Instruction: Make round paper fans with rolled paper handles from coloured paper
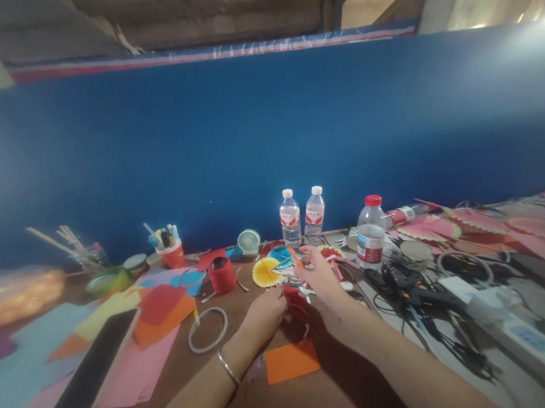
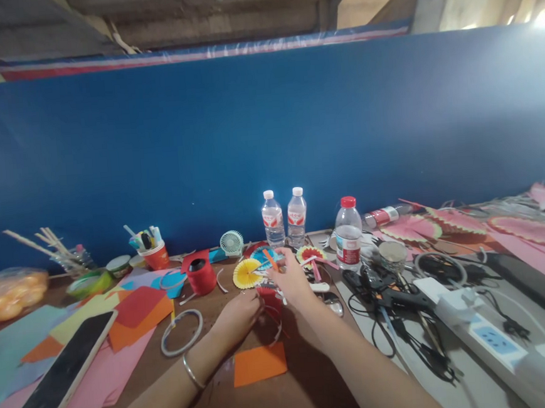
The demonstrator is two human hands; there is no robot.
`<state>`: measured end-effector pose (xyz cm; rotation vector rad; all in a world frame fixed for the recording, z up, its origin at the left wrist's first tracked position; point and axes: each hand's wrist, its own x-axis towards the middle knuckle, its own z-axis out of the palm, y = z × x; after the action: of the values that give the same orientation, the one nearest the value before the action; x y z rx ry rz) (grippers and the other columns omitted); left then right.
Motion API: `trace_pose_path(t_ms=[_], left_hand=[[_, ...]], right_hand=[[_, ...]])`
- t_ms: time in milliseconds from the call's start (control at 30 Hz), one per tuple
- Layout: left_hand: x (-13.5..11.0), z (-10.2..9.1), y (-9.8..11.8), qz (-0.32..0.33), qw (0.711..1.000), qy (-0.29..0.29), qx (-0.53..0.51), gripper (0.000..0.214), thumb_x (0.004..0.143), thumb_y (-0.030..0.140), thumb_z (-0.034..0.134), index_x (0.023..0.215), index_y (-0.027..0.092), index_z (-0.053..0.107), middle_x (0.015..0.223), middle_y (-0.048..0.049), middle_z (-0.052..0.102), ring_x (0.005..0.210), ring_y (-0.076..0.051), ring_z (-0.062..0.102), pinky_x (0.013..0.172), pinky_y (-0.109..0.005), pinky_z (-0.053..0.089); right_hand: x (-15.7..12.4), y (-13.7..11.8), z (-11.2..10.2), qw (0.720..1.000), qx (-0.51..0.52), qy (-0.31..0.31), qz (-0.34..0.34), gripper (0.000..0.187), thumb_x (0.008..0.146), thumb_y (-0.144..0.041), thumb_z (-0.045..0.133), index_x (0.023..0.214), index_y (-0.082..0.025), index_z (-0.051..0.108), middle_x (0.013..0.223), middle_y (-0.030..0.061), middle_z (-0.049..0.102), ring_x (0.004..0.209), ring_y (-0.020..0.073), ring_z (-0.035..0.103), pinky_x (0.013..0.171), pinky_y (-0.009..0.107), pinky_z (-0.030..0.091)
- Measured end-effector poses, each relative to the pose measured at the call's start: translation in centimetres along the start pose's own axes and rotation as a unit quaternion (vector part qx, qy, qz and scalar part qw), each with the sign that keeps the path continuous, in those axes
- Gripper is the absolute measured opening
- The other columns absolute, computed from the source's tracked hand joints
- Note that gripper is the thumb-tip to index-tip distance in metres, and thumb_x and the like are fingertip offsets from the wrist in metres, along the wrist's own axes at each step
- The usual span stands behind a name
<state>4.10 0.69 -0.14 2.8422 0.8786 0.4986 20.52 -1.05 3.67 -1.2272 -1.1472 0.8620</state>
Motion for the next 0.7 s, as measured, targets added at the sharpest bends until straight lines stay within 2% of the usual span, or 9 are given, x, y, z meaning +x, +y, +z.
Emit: trace_pose_path(t_ms=[67, 167, 200, 300, 400, 467, 533, 600, 700], left_hand=[[-0.3, -1.1, 0.0, -0.016, 1.0, 0.014, 0.008, 0.021, 0.082, 0.016, 0.039, 0.086, 0.014, 0.06, 0.087, -0.0104, 0.06, 0.083, -0.021, 0.054, 0.078, -0.034, 0.041], [-1.7, -4.1, -1.0, -0.061, 0.998, 0.014, 0.032, 0.021, 0.084, 0.023, 0.039, 0.086, 0.018, 0.06, 0.086, -0.0063, 0.06, 0.082, -0.018, 0.055, 0.076, -0.03, 0.041], [-2.4, -5.3, -1.6, -0.082, 0.995, 0.001, 0.056, 0.021, 0.084, 0.022, 0.039, 0.087, 0.019, 0.06, 0.088, -0.006, 0.06, 0.083, -0.018, 0.055, 0.077, -0.029, 0.041], [-4.7, -8.1, -3.5, -0.24, 0.956, -0.003, 0.166, 0.023, 0.08, 0.012, 0.04, 0.081, 0.015, 0.062, 0.079, -0.0087, 0.06, 0.076, -0.02, 0.057, 0.071, -0.032, 0.042], [-5.9, -8.8, -3.7, -0.282, 0.936, 0.017, 0.211, 0.03, 0.074, -0.001, 0.034, 0.086, 0.007, 0.061, 0.088, -0.0194, 0.058, 0.081, -0.028, 0.056, 0.067, -0.04, 0.041], [-5.4, -7.9, -2.4, -0.253, 0.943, 0.016, 0.215, 0.03, 0.074, 0.0, 0.035, 0.086, 0.01, 0.062, 0.09, -0.0174, 0.058, 0.087, -0.028, 0.054, 0.072, -0.04, 0.04], [-4.0, -6.2, -0.7, -0.11, 0.98, -0.003, 0.163, 0.03, 0.077, 0.004, 0.038, 0.094, 0.015, 0.06, 0.091, -0.0119, 0.059, 0.085, -0.022, 0.054, 0.075, -0.035, 0.041], [-2.2, -4.2, 0.7, 0.014, 0.995, -0.006, 0.1, 0.028, 0.08, 0.012, 0.041, 0.1, 0.019, 0.059, 0.095, -0.0086, 0.06, 0.089, -0.02, 0.053, 0.078, -0.032, 0.04], [-0.1, -1.9, 1.3, 0.064, 0.996, 0.005, 0.067, 0.022, 0.081, 0.018, 0.043, 0.092, 0.019, 0.062, 0.092, -0.0068, 0.061, 0.088, -0.019, 0.054, 0.076, -0.031, 0.041]], right_hand=[[-0.5, 1.0, -0.4, 0.998, -0.042, 0.024, -0.036, 0.053, 0.064, -0.026, 0.062, 0.113, -0.023, 0.042, 0.085, 0.0001, 0.054, 0.063, 0.0143, 0.056, 0.058, 0.029, 0.047], [-1.2, 2.1, -0.9, 0.993, -0.085, 0.04, -0.077, 0.057, 0.065, -0.027, 0.062, 0.118, -0.021, 0.041, 0.094, 0.0038, 0.055, 0.077, 0.0183, 0.057, 0.073, 0.034, 0.045], [-1.4, 2.4, -1.0, 0.991, -0.092, 0.047, -0.084, 0.055, 0.066, -0.028, 0.06, 0.118, -0.021, 0.042, 0.096, 0.0049, 0.055, 0.079, 0.0189, 0.057, 0.075, 0.035, 0.044], [-1.7, 3.2, -0.8, 0.988, -0.104, 0.072, -0.092, 0.044, 0.07, -0.03, 0.055, 0.112, -0.019, 0.048, 0.094, 0.0061, 0.058, 0.077, 0.0202, 0.057, 0.075, 0.036, 0.043], [-1.7, 3.7, -0.4, 0.988, -0.093, 0.09, -0.082, 0.035, 0.072, -0.035, 0.053, 0.102, -0.018, 0.056, 0.085, 0.006, 0.062, 0.072, 0.0216, 0.058, 0.07, 0.036, 0.044], [-1.8, 3.9, -0.3, 0.99, -0.071, 0.088, -0.081, 0.032, 0.073, -0.038, 0.052, 0.097, -0.017, 0.059, 0.083, 0.0067, 0.064, 0.075, 0.0228, 0.058, 0.071, 0.036, 0.044], [-2.0, 3.8, -0.3, 0.991, -0.055, 0.085, -0.084, 0.031, 0.073, -0.039, 0.052, 0.092, -0.017, 0.061, 0.086, 0.0074, 0.065, 0.08, 0.0235, 0.058, 0.073, 0.036, 0.043], [-2.2, 3.7, -0.4, 0.991, -0.055, 0.087, -0.083, 0.03, 0.073, -0.039, 0.053, 0.09, -0.017, 0.06, 0.085, 0.0074, 0.065, 0.08, 0.0235, 0.058, 0.074, 0.036, 0.043], [-2.4, 3.7, -0.5, 0.99, -0.064, 0.096, -0.085, 0.028, 0.075, -0.037, 0.051, 0.093, -0.017, 0.057, 0.084, 0.0065, 0.063, 0.079, 0.0227, 0.058, 0.074, 0.036, 0.043]])
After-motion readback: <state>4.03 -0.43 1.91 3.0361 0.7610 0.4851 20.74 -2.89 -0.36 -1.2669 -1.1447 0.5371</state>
